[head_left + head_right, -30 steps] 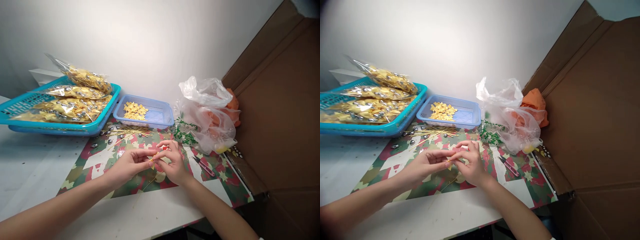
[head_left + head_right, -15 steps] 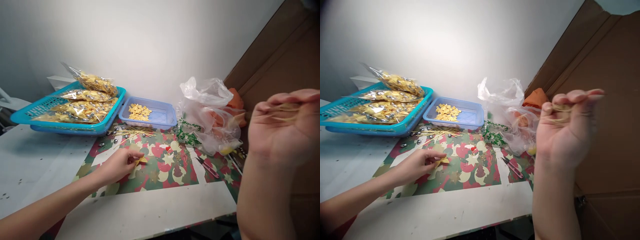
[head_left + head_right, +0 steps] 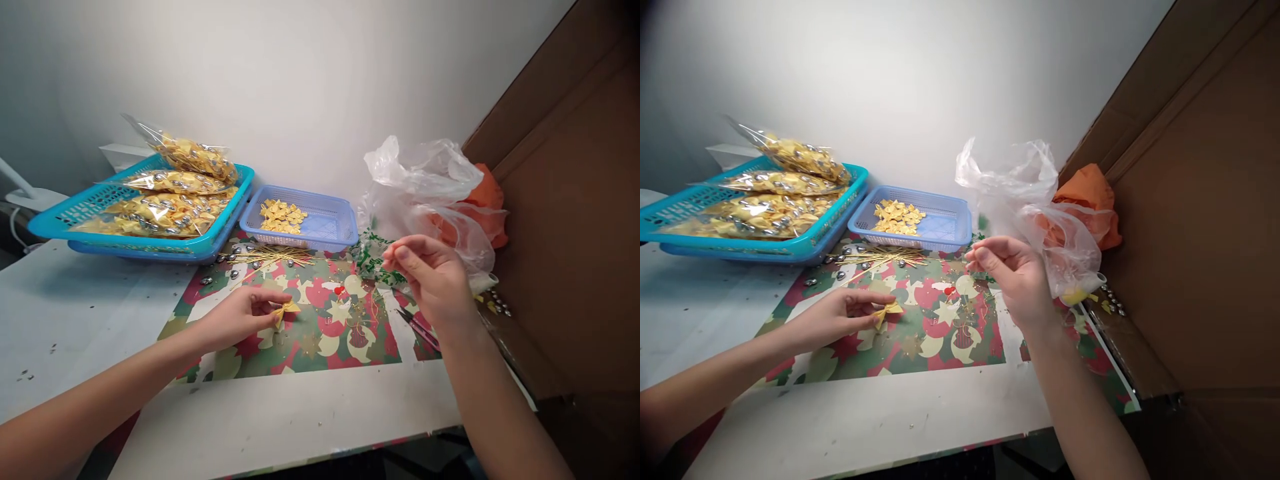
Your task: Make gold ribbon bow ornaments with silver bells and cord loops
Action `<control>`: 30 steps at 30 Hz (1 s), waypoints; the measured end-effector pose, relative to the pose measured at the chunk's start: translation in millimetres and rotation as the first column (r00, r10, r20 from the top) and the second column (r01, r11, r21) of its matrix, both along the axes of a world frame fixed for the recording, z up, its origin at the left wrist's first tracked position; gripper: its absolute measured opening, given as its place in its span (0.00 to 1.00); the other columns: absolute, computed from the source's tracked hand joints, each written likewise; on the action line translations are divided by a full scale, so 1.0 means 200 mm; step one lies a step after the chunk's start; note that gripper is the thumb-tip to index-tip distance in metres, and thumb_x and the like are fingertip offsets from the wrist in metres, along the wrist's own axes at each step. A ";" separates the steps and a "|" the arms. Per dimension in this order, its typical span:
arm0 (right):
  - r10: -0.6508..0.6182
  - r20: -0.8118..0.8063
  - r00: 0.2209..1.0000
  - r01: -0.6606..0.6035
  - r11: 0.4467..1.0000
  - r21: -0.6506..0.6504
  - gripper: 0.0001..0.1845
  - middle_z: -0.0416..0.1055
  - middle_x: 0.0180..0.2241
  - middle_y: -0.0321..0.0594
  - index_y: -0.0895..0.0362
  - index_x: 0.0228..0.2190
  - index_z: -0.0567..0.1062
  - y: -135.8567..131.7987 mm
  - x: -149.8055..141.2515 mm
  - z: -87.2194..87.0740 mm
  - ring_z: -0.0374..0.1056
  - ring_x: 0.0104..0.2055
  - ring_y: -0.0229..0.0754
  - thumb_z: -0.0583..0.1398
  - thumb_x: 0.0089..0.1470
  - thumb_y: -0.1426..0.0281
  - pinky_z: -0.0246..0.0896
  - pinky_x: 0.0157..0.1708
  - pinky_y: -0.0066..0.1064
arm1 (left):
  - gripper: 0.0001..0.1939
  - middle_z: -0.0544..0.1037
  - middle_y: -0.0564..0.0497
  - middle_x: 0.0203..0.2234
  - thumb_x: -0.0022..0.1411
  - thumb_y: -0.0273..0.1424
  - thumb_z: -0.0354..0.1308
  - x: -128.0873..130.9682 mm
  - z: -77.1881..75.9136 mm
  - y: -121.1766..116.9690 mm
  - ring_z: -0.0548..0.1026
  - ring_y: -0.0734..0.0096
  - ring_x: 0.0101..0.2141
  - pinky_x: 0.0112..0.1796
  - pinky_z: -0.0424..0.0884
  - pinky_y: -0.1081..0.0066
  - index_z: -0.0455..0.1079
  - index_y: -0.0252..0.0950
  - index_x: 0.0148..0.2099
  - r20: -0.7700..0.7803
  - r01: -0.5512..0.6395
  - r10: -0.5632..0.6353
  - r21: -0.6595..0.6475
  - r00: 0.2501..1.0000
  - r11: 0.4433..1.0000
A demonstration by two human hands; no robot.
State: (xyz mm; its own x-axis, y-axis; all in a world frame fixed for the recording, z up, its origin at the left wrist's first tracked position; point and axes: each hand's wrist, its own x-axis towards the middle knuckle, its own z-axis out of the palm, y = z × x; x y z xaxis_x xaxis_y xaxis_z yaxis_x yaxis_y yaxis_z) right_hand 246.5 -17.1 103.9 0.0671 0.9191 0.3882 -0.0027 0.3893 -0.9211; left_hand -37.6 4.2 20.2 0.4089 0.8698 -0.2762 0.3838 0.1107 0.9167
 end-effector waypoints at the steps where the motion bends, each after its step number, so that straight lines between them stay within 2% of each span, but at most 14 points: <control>1: 0.017 0.013 1.000 -0.017 1.000 -0.021 0.06 0.79 0.27 0.33 0.51 0.29 0.81 0.00 -0.01 -0.02 0.74 0.28 0.35 0.70 0.50 0.63 0.75 0.30 0.29 | 0.23 0.85 0.47 0.37 0.50 0.38 0.68 0.00 0.00 0.00 0.80 0.61 0.34 0.31 0.74 0.71 0.80 0.37 0.49 0.004 0.006 -0.006 -0.003 1.000 1.000; 4: 0.026 0.008 1.000 -0.026 1.000 -0.010 0.07 0.79 0.29 0.33 0.51 0.29 0.80 0.00 -0.03 -0.01 0.76 0.30 0.36 0.70 0.50 0.63 0.76 0.33 0.29 | 0.24 0.85 0.45 0.38 0.56 0.42 0.65 0.00 -0.01 0.00 0.81 0.56 0.37 0.32 0.74 0.69 0.77 0.38 0.53 -0.034 0.017 -0.016 0.014 0.999 1.000; 6: -0.004 0.005 1.000 0.004 0.999 0.035 0.08 0.79 0.29 0.32 0.51 0.29 0.80 0.00 -0.03 0.02 0.76 0.30 0.36 0.70 0.49 0.61 0.77 0.34 0.30 | 0.21 0.84 0.44 0.37 0.57 0.43 0.64 -0.01 -0.02 0.01 0.80 0.53 0.38 0.34 0.74 0.66 0.78 0.40 0.50 -0.105 0.009 0.006 0.140 0.994 0.990; 8: -0.046 0.019 0.999 0.044 0.994 0.097 0.10 0.78 0.29 0.32 0.51 0.29 0.79 0.00 -0.03 0.06 0.76 0.29 0.36 0.71 0.49 0.60 0.77 0.34 0.31 | 0.17 0.82 0.42 0.45 0.56 0.43 0.64 -0.02 -0.03 0.02 0.76 0.47 0.46 0.45 0.72 0.59 0.80 0.41 0.45 -0.170 -0.001 0.068 0.364 0.983 0.931; 10: -0.078 0.046 0.996 0.070 0.984 0.164 0.10 0.78 0.29 0.31 0.50 0.29 0.79 0.00 -0.03 0.11 0.76 0.30 0.37 0.70 0.50 0.58 0.77 0.34 0.32 | 0.15 0.76 0.42 0.54 0.56 0.43 0.63 0.00 -0.03 0.03 0.68 0.42 0.56 0.56 0.62 0.51 0.80 0.43 0.43 -0.185 0.002 0.121 0.554 0.975 0.832; 12: -0.105 0.086 0.991 0.084 0.972 0.220 0.10 0.77 0.30 0.31 0.49 0.30 0.78 0.00 -0.04 0.16 0.76 0.33 0.37 0.68 0.52 0.57 0.77 0.35 0.32 | 0.18 0.71 0.43 0.59 0.58 0.42 0.62 0.04 0.01 0.02 0.62 0.42 0.61 0.60 0.55 0.48 0.78 0.43 0.49 -0.151 0.028 0.081 0.607 0.985 0.794; 15: -0.148 0.151 0.977 0.104 0.959 0.263 0.11 0.76 0.32 0.31 0.48 0.31 0.78 0.01 -0.10 0.21 0.77 0.39 0.39 0.65 0.56 0.55 0.76 0.37 0.32 | 0.28 0.67 0.45 0.63 0.59 0.42 0.63 0.18 0.11 -0.03 0.61 0.46 0.62 0.61 0.56 0.54 0.68 0.45 0.61 0.017 0.160 -0.188 0.453 0.982 0.877; 17: -0.165 0.180 0.970 0.111 0.954 0.278 0.12 0.76 0.33 0.31 0.48 0.32 0.78 0.03 -0.14 0.22 0.77 0.41 0.39 0.63 0.58 0.54 0.76 0.37 0.32 | 0.31 0.69 0.46 0.61 0.60 0.43 0.64 0.30 0.19 -0.08 0.64 0.50 0.61 0.59 0.60 0.58 0.64 0.47 0.64 0.167 0.320 -0.367 0.254 0.915 0.913; 19: -0.179 0.196 0.964 0.116 0.949 0.293 0.13 0.76 0.34 0.31 0.48 0.33 0.78 0.06 -0.18 0.22 0.77 0.41 0.39 0.61 0.59 0.54 0.75 0.37 0.32 | 0.21 0.77 0.47 0.47 0.65 0.45 0.58 0.40 0.24 -0.12 0.74 0.58 0.48 0.51 0.67 0.62 0.70 0.44 0.56 0.394 0.491 -0.476 0.069 0.786 0.869; 20: -0.195 0.199 0.960 0.128 0.943 0.306 0.13 0.76 0.34 0.31 0.48 0.34 0.78 0.08 -0.18 0.22 0.77 0.41 0.39 0.61 0.59 0.54 0.75 0.37 0.32 | 0.18 0.76 0.48 0.35 0.67 0.47 0.54 0.43 0.24 -0.14 0.75 0.62 0.38 0.44 0.70 0.64 0.73 0.40 0.47 0.519 0.546 -0.477 0.022 0.710 0.837; 21: -0.218 0.200 0.955 0.146 0.936 0.320 0.13 0.76 0.35 0.32 0.48 0.34 0.77 0.10 -0.18 0.21 0.77 0.42 0.39 0.60 0.60 0.54 0.75 0.38 0.32 | 0.20 0.71 0.51 0.26 0.67 0.48 0.52 0.43 0.24 -0.16 0.71 0.67 0.29 0.37 0.69 0.67 0.73 0.37 0.35 0.600 0.575 -0.450 -0.022 0.662 0.818; 23: -0.275 0.175 0.945 0.201 0.914 0.353 0.12 0.76 0.35 0.32 0.48 0.35 0.77 0.12 -0.13 0.19 0.77 0.42 0.40 0.60 0.60 0.54 0.75 0.39 0.33 | 0.26 0.59 0.57 0.18 0.66 0.48 0.55 0.39 0.21 -0.17 0.58 0.74 0.21 0.27 0.62 0.72 0.62 0.37 0.22 0.741 0.489 -0.250 -0.119 0.623 0.864; 27: -0.302 0.023 0.953 0.271 0.883 0.384 0.07 0.75 0.31 0.32 0.49 0.32 0.77 0.10 -0.01 0.11 0.75 0.34 0.37 0.66 0.56 0.59 0.74 0.36 0.31 | 0.23 0.50 0.60 0.15 0.62 0.40 0.63 0.12 0.17 -0.16 0.48 0.76 0.18 0.23 0.62 0.74 0.60 0.38 0.21 0.826 0.197 0.252 -0.395 0.504 0.898; 30: -0.252 0.030 0.967 0.229 0.917 0.326 0.04 0.75 0.29 0.32 0.50 0.31 0.77 0.06 0.02 0.00 0.73 0.30 0.35 0.67 0.55 0.65 0.73 0.34 0.29 | 0.20 0.55 0.59 0.15 0.60 0.34 0.65 -0.06 0.22 -0.14 0.50 0.76 0.18 0.21 0.64 0.75 0.61 0.38 0.21 0.804 -0.065 0.464 -0.476 0.372 0.877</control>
